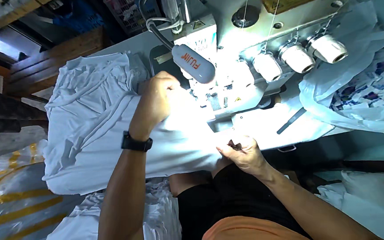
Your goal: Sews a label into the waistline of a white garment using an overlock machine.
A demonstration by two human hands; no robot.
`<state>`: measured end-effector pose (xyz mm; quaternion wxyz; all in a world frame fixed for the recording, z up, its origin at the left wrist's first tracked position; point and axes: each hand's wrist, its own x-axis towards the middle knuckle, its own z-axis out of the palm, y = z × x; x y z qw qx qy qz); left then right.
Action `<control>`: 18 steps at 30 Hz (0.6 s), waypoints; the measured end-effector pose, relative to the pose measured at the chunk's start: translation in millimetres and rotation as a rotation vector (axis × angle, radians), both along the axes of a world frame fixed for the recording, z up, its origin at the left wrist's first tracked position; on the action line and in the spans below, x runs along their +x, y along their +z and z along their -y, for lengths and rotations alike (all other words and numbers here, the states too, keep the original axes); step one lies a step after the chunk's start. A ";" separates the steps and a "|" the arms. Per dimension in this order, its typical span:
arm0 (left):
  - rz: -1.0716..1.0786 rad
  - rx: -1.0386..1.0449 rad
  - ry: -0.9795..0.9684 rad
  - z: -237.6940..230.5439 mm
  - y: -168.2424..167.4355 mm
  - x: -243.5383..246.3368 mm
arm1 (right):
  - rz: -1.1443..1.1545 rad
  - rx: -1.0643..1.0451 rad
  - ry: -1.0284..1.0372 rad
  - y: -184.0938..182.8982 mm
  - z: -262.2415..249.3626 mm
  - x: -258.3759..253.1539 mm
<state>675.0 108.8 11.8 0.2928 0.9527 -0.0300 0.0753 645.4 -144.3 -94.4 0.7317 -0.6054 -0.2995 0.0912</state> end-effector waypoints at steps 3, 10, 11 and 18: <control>0.125 0.002 0.084 15.1 -10.6 19.8 | -0.089 0.012 -0.063 4.9 -5.6 9.4; 0.212 -0.097 0.145 23.1 -20.5 23.3 | 0.023 0.029 -0.048 4.3 -5.5 9.5; 0.223 -0.119 0.141 22.1 -22.5 23.5 | 0.011 0.035 -0.041 3.8 -6.5 9.7; 0.250 -0.131 0.082 16.0 -27.6 24.9 | 0.066 0.023 -0.014 -2.4 -7.3 13.7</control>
